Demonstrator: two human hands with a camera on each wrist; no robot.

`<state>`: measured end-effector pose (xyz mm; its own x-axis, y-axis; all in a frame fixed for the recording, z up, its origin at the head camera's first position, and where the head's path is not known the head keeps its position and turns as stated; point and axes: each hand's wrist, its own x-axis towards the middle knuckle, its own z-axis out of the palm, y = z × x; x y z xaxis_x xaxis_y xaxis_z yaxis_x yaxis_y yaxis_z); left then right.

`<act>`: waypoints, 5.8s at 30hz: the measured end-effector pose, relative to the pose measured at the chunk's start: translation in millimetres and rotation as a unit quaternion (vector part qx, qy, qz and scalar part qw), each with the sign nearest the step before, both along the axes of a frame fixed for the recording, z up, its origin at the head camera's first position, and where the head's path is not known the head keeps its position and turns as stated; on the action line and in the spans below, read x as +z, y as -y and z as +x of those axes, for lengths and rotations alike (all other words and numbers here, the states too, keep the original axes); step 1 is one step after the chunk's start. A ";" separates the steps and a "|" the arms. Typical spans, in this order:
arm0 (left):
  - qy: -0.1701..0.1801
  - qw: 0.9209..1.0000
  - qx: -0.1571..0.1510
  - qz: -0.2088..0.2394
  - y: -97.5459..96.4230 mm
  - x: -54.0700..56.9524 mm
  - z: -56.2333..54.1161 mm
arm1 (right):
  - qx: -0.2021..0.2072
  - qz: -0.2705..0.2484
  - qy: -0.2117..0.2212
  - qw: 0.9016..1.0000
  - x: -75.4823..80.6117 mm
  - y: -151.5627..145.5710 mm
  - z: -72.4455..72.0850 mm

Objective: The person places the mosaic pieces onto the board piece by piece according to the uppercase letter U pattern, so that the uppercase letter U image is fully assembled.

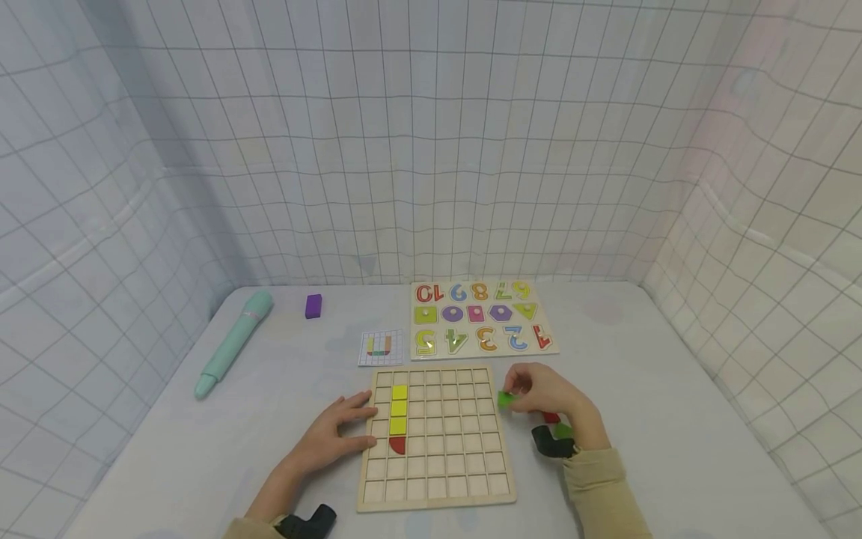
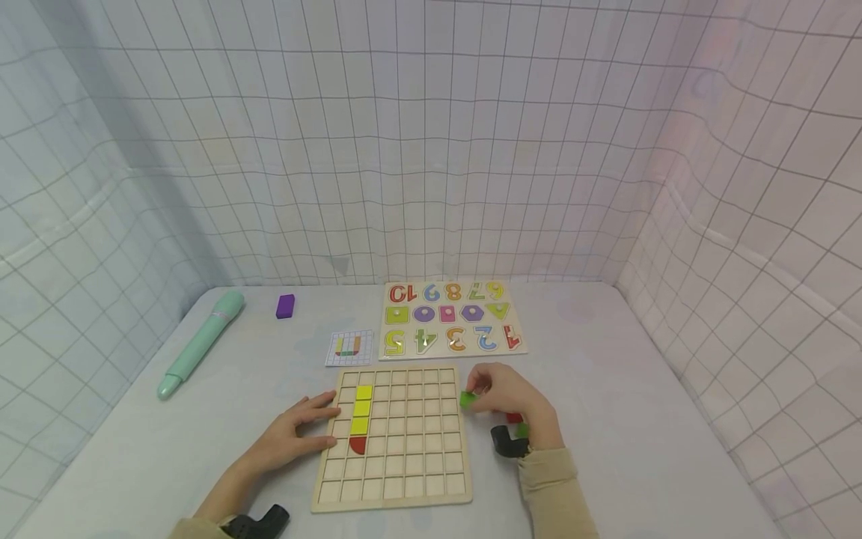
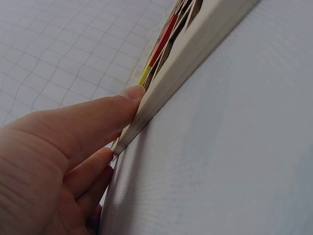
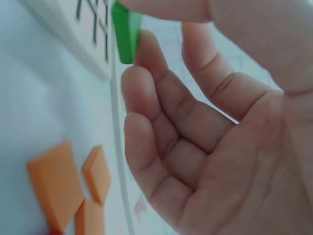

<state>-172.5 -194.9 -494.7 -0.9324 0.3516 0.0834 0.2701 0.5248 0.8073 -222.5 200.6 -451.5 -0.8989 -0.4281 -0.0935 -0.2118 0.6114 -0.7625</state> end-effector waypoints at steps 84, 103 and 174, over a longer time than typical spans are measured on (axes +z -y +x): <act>-0.011 1.000 0.001 -0.006 0.4 -4.5 -3.4 | 0.155 0.050 -0.058 0.985 -8.3 141.7 34.5; -0.006 1.000 -0.001 -0.002 -0.3 -3.3 -2.3 | 0.161 0.050 -0.054 0.984 -9.1 140.4 34.0; -0.011 1.000 0.002 -0.009 -0.5 -1.1 -1.1 | 0.071 -0.101 0.101 0.987 16.7 -83.3 19.7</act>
<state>-173.6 -194.3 -495.8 -0.9320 0.3490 0.0975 0.2850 0.5397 0.7922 -202.9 283.9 -434.8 -0.7998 -0.5772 -0.1651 -0.1152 0.4174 -0.9014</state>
